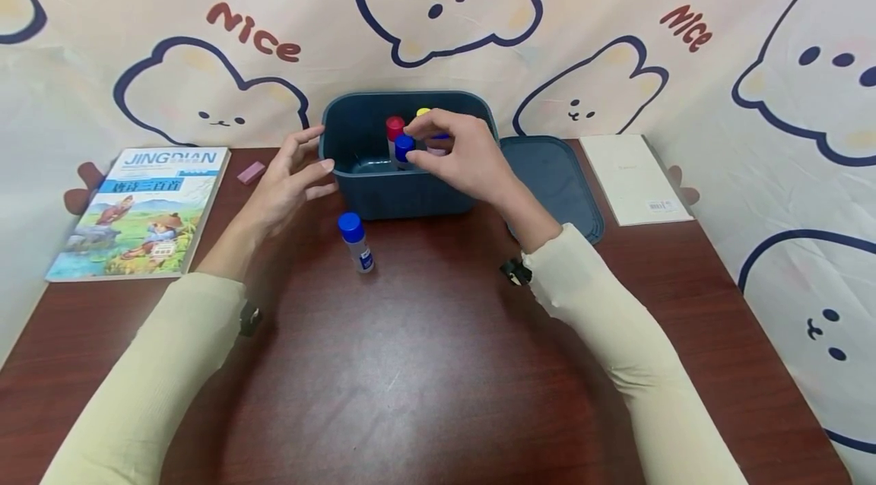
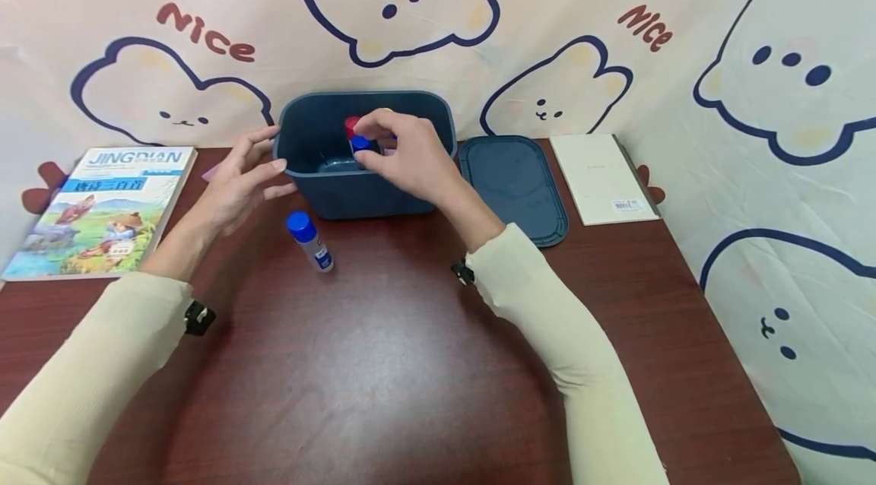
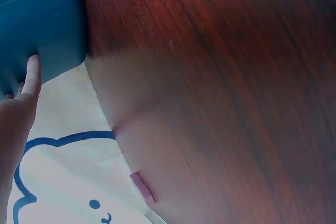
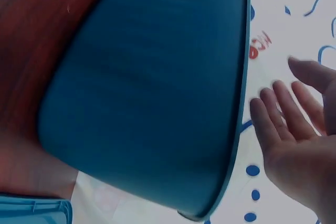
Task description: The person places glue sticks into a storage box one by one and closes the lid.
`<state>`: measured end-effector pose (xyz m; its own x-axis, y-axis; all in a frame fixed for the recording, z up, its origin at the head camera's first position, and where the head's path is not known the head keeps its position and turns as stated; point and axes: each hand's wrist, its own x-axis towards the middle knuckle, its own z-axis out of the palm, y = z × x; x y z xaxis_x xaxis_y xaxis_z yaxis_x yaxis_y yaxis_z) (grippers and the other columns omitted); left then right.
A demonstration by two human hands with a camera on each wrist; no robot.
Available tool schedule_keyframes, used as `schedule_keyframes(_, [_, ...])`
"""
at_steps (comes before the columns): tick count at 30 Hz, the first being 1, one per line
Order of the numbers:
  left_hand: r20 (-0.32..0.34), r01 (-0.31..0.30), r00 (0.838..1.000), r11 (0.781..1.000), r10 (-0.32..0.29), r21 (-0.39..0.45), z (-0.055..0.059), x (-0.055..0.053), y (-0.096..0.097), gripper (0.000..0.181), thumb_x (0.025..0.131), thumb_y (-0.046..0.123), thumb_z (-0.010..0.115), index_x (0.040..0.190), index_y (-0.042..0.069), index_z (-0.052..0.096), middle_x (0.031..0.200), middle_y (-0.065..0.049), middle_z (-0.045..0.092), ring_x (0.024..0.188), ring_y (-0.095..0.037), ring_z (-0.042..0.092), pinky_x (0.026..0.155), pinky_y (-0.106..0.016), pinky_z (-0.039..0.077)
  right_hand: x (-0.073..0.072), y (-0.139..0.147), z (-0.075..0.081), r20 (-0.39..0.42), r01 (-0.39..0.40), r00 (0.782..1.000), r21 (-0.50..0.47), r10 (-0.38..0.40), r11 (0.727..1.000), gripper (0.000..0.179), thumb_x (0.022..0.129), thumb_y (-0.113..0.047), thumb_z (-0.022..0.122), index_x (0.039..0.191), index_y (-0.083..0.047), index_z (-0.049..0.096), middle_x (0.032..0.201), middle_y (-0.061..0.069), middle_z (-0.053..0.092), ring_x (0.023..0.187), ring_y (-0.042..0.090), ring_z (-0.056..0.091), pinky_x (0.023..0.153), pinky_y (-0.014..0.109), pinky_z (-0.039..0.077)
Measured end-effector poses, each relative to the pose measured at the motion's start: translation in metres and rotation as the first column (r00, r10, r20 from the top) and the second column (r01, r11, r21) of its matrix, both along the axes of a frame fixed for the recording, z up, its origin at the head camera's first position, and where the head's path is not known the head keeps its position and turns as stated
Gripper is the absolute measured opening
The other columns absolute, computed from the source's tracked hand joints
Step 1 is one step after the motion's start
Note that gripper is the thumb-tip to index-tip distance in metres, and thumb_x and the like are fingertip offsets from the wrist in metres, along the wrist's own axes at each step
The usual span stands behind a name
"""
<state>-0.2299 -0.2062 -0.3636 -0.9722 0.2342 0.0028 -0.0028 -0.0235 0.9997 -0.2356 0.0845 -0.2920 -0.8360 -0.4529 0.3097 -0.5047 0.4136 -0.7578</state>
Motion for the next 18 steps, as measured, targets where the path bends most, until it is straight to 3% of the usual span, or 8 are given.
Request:
schedule_keyframes(7, [0.000, -0.003, 1.000, 1.000, 0.003, -0.006, 0.001, 0.000, 0.000, 0.069, 0.099, 0.026, 0.066, 0.157, 0.024, 0.029, 0.161, -0.008, 0.029, 0.143, -0.037, 0.035, 0.105, -0.043, 0.048, 0.012, -0.009, -0.011, -0.072, -0.059, 0.996, -0.069, 0.054, 0.996, 0.030, 0.092, -0.011, 0.076, 0.120, -0.003, 0.069, 0.117, 0.007, 0.072, 0.104, 0.018, 0.068, 0.091, 0.029, 0.058])
schedule_keyframes(12, [-0.003, -0.006, 1.000, 1.000, 0.006, -0.001, 0.000, 0.000, 0.000, 0.069, 0.099, 0.026, 0.067, 0.157, 0.023, 0.029, 0.160, -0.009, 0.029, 0.142, -0.038, 0.036, 0.104, -0.043, 0.048, 0.016, -0.014, -0.014, -0.079, -0.130, 0.989, -0.080, 0.124, 0.988, 0.031, 0.091, -0.008, 0.076, 0.121, -0.001, 0.067, 0.114, 0.009, 0.072, 0.099, 0.015, 0.067, 0.085, 0.029, 0.058])
schedule_keyframes(18, [-0.008, -0.009, 1.000, 1.000, 0.009, -0.003, -0.001, 0.000, 0.001, 0.068, 0.099, 0.026, 0.067, 0.156, 0.023, 0.029, 0.160, -0.009, 0.030, 0.139, -0.033, 0.040, 0.103, -0.042, 0.049, 0.021, -0.023, -0.019, -0.047, -0.242, 0.970, -0.117, 0.238, 0.963, 0.032, 0.091, -0.008, 0.077, 0.120, 0.001, 0.067, 0.115, 0.014, 0.071, 0.104, 0.017, 0.067, 0.088, 0.031, 0.058])
